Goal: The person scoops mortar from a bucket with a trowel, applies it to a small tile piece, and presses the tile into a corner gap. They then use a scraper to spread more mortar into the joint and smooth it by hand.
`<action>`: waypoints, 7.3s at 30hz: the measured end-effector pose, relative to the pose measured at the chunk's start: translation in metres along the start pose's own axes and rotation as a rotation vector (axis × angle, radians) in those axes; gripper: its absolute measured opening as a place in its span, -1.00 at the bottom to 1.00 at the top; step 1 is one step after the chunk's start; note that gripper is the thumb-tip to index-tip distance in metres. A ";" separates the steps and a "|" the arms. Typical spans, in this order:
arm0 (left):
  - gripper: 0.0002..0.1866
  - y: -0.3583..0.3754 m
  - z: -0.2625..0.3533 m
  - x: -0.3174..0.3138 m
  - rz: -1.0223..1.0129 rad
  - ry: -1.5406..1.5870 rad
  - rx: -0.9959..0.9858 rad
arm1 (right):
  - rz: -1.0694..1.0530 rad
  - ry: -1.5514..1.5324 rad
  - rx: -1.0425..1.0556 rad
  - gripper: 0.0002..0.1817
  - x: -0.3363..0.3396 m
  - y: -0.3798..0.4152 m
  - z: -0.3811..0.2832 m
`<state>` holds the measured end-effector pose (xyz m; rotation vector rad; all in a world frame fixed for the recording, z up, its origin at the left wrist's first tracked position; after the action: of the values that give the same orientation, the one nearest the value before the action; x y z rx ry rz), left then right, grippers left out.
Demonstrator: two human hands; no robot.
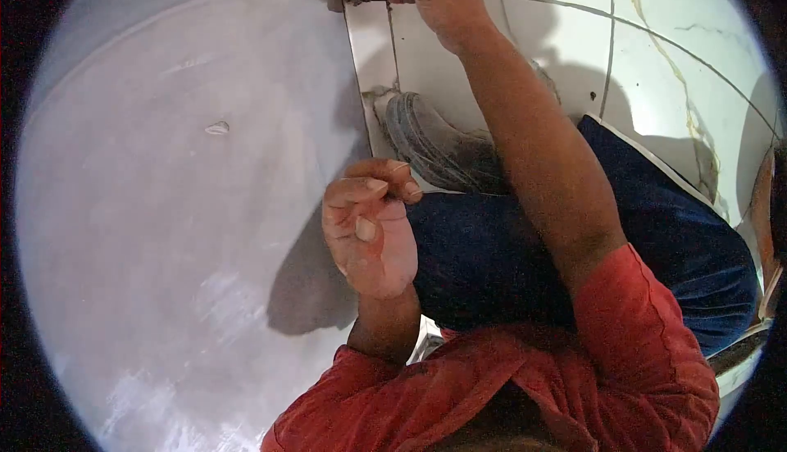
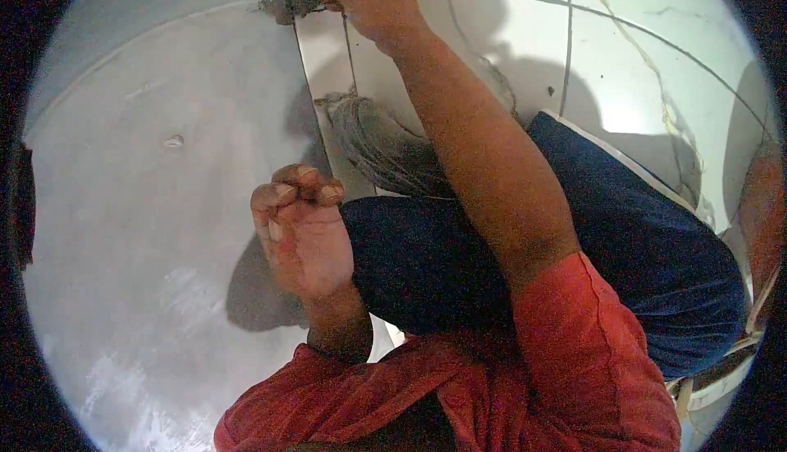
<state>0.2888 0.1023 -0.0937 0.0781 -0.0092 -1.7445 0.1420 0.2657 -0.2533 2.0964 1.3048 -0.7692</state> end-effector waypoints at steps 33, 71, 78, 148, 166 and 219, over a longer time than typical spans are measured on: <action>-0.64 0.004 0.006 0.002 -0.052 0.237 0.022 | -0.157 0.751 0.343 -0.80 -0.099 0.015 -0.073; -0.63 -0.001 0.001 -0.004 -0.040 0.099 0.052 | -0.070 0.123 0.017 -0.72 -0.023 0.003 -0.011; -0.59 0.001 -0.001 -0.003 -0.031 0.113 0.066 | -0.126 -0.069 0.049 -0.72 -0.024 -0.014 0.005; -0.60 0.002 0.001 -0.006 -0.028 0.077 0.058 | 0.066 0.033 -0.066 -0.83 -0.006 0.032 0.018; -0.61 0.001 0.002 -0.006 -0.037 0.080 0.064 | 0.035 0.177 0.241 -0.88 -0.010 0.018 -0.010; -0.64 -0.001 0.004 -0.007 -0.054 0.123 0.057 | 0.172 0.222 -0.069 -0.84 0.040 0.007 0.012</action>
<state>0.2892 0.1094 -0.0895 0.2292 0.0337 -1.7911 0.1609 0.2787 -0.2891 2.2513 1.2230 -0.4227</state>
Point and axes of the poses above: each hand's wrist, its own y-axis away from the middle knuckle, its own x-axis out of the back of the hand, z = x × y, the point moved 9 cm from there along -y, towards the middle knuckle, and after that the axes turned 5 degrees about -y, right-handed, at the moved point
